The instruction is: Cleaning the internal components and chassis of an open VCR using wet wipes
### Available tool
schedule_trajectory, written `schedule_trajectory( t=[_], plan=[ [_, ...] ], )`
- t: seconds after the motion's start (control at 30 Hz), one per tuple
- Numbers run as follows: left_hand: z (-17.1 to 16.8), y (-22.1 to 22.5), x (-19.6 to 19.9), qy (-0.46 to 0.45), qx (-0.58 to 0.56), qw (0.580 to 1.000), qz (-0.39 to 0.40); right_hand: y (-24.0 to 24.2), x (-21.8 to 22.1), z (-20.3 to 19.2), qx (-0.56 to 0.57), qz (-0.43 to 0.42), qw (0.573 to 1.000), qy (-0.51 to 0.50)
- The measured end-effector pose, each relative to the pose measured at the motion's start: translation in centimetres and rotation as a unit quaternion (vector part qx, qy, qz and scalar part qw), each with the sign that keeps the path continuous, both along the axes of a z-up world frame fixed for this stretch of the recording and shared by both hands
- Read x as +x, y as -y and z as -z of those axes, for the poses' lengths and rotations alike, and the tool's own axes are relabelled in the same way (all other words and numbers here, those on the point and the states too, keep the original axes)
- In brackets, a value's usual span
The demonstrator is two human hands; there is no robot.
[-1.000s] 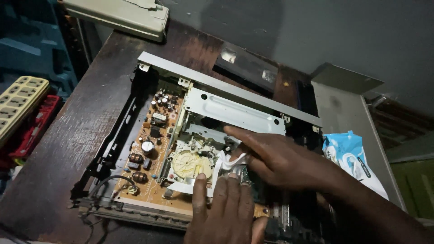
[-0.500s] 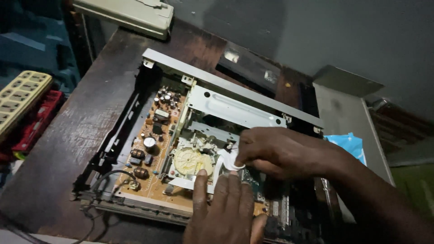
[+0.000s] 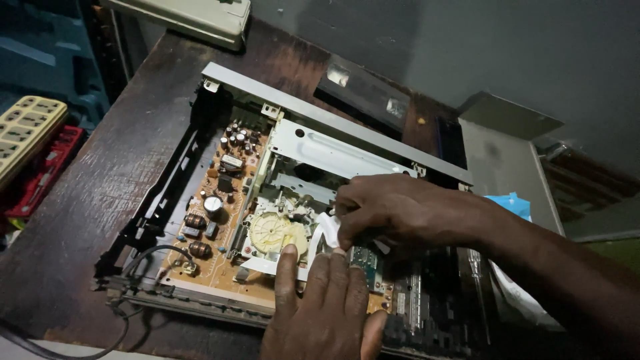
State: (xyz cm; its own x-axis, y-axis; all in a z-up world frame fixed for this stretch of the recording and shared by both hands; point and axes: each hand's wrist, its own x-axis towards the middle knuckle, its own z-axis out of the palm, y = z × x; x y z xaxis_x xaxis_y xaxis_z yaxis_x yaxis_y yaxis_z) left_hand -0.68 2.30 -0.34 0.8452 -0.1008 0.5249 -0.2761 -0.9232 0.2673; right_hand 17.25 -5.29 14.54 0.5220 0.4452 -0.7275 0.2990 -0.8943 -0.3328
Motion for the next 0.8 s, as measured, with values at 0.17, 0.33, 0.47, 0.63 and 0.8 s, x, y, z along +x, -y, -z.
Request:
schedule_trajectory(
  t=[0.17, 0.33, 0.47, 0.63, 0.8],
  plan=[
    [0.3, 0.3, 0.1, 0.016, 0.006, 1.0, -0.014, 3.4, 0.8, 2.6, 0.081, -0.228, 0.965, 0.105],
    [0.3, 0.3, 0.3, 0.02, 0.008, 1.0, -0.012, 5.3, -0.5, 4.3, 0.126, -0.225, 0.95, 0.174],
    [0.1, 0.2, 0.3, 0.033, 0.015, 0.999, -0.02, 7.3, -1.0, 7.8, 0.166, -0.225, 0.923, 0.265],
    [0.1, 0.2, 0.5, 0.053, 0.013, 0.998, -0.024, 8.1, -1.9, 7.8, 0.194, -0.176, 0.917, 0.301],
    [0.0, 0.1, 0.7, 0.072, 0.015, 0.997, -0.034, 10.5, -2.6, 11.8, 0.251, -0.098, 0.906, 0.325]
  ],
)
